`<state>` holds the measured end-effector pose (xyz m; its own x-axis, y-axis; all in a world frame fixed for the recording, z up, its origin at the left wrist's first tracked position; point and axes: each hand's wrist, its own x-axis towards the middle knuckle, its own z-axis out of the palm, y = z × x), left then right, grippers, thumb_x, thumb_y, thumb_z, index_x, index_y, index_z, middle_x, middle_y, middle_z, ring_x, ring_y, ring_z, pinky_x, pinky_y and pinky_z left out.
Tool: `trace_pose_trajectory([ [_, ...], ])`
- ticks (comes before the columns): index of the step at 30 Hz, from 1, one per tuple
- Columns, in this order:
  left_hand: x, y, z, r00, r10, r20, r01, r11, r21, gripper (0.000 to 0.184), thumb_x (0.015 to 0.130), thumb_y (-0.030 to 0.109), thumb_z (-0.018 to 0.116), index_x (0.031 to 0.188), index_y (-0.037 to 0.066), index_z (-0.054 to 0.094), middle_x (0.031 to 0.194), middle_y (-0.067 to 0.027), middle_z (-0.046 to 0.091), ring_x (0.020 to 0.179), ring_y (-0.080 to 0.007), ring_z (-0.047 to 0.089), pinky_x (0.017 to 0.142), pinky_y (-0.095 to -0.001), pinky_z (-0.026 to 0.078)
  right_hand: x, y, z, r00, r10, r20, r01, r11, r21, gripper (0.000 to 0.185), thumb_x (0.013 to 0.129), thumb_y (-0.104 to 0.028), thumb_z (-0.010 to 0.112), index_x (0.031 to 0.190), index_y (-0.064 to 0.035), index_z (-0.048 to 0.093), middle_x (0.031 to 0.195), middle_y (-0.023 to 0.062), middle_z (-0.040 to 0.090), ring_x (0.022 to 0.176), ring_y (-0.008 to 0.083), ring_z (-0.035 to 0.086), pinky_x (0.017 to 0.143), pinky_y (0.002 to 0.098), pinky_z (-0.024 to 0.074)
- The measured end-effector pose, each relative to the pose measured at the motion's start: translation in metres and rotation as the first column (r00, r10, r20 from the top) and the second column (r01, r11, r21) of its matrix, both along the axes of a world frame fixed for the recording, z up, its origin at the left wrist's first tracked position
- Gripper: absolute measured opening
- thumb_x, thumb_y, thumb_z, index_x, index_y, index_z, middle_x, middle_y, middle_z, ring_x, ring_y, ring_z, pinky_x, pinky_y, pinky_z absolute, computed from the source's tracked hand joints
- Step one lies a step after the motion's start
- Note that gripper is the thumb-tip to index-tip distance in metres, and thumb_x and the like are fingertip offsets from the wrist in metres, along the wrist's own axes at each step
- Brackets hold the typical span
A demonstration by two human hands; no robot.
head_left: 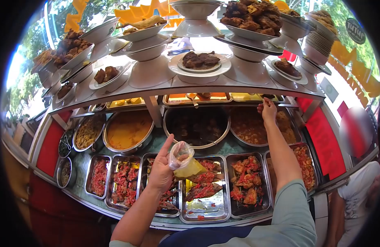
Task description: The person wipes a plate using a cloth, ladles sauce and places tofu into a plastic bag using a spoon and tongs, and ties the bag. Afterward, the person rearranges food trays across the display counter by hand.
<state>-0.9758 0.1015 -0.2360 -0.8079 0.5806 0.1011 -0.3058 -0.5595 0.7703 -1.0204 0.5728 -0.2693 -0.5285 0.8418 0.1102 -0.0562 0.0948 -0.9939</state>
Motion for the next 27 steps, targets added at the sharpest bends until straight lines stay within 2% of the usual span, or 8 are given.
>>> trace_pose_trajectory([
  [1,0.003,-0.009,0.004,1.0,0.022,-0.014,-0.022,1.0,0.002,0.104,0.069,0.017,0.084,0.15,0.01,0.019,0.139,-0.0128,0.047,0.113,-0.0245,0.059,0.096,-0.035,0.049,-0.01,0.012,-0.013,1.0,0.015,0.004,-0.015,1.0,-0.009,0.021,0.095,-0.015,0.052,0.113,-0.009,0.061,0.091,0.0133,0.068,0.075,0.0251,0.067,0.068,0.0351,0.0546],
  [2,0.008,-0.018,0.008,0.995,0.104,-0.011,-0.104,0.992,-0.067,0.106,0.067,0.021,0.085,0.15,0.01,0.019,0.137,-0.0126,0.048,0.112,-0.024,0.059,0.097,-0.0352,0.049,-0.016,0.018,-0.025,0.994,-0.077,0.082,0.039,0.918,0.395,0.022,0.094,-0.015,0.053,0.114,-0.0098,0.06,0.095,0.0143,0.068,0.082,0.0294,0.066,0.072,0.0374,0.0539],
  [4,0.017,-0.038,0.017,0.981,0.193,-0.022,-0.194,0.976,-0.1,0.106,0.065,0.019,0.086,0.149,0.008,0.022,0.136,-0.0119,0.049,0.113,-0.0227,0.059,0.099,-0.0356,0.047,-0.022,0.019,-0.037,0.957,-0.279,0.08,0.071,0.49,0.869,0.03,0.091,-0.012,0.056,0.12,-0.0119,0.06,0.103,0.0162,0.066,0.092,0.0338,0.065,0.079,0.0393,0.0514],
  [8,0.036,-0.088,0.018,0.942,0.322,-0.092,-0.328,0.942,-0.064,0.101,0.067,0.013,0.083,0.148,0.007,0.024,0.132,-0.0103,0.052,0.119,-0.0205,0.053,0.101,-0.0371,0.046,-0.016,0.02,-0.04,0.931,-0.265,0.253,-0.117,0.439,0.891,0.041,0.088,-0.012,0.058,0.128,-0.0134,0.053,0.115,0.0201,0.061,0.106,0.0405,0.057,0.089,0.0436,0.047],
  [12,0.062,-0.131,0.03,0.844,0.52,-0.13,-0.536,0.808,-0.245,0.082,0.081,0.008,0.072,0.148,0.008,0.026,0.125,-0.0082,0.055,0.112,-0.0182,0.057,0.099,-0.0358,0.048,-0.003,0.034,-0.044,0.938,-0.165,0.305,-0.188,0.499,0.846,0.071,0.078,-0.014,0.068,0.142,-0.0168,0.038,0.121,0.0243,0.056,0.109,0.0413,0.055,0.093,0.0461,0.0446],
  [13,0.068,-0.145,0.03,0.857,0.504,-0.11,-0.514,0.85,-0.114,0.084,0.079,0.009,0.074,0.148,0.009,0.026,0.123,-0.0077,0.056,0.11,-0.0178,0.057,0.099,-0.0362,0.048,0.008,0.029,-0.037,0.936,-0.165,0.311,-0.198,0.482,0.854,0.078,0.076,-0.014,0.071,0.145,-0.0166,0.035,0.122,0.0238,0.056,0.108,0.0411,0.056,0.094,0.0463,0.0441],
  [19,0.098,-0.232,0.026,0.671,0.724,-0.161,-0.739,0.636,-0.222,0.115,0.064,0.038,0.086,0.149,0.005,0.015,0.132,-0.0072,0.053,0.117,-0.0198,0.054,0.102,-0.0414,0.046,0.08,-0.087,0.009,0.994,-0.076,0.078,-0.028,0.52,0.854,0.052,0.088,-0.002,0.06,0.137,-0.0095,0.048,0.116,0.0099,0.057,0.085,0.0138,0.056,0.076,0.0274,0.0476],
  [27,0.086,-0.335,0.026,0.634,0.753,-0.177,-0.773,0.61,-0.175,0.118,0.066,0.041,0.085,0.149,0.003,0.01,0.134,-0.0065,0.052,0.115,-0.0213,0.056,0.1,-0.0402,0.046,0.158,-0.266,-0.02,0.991,-0.056,0.124,-0.066,0.603,0.795,0.038,0.09,0.0,0.058,0.127,-0.005,0.057,0.096,0.0032,0.052,0.075,0.0104,0.046,0.069,0.0239,0.041],
])
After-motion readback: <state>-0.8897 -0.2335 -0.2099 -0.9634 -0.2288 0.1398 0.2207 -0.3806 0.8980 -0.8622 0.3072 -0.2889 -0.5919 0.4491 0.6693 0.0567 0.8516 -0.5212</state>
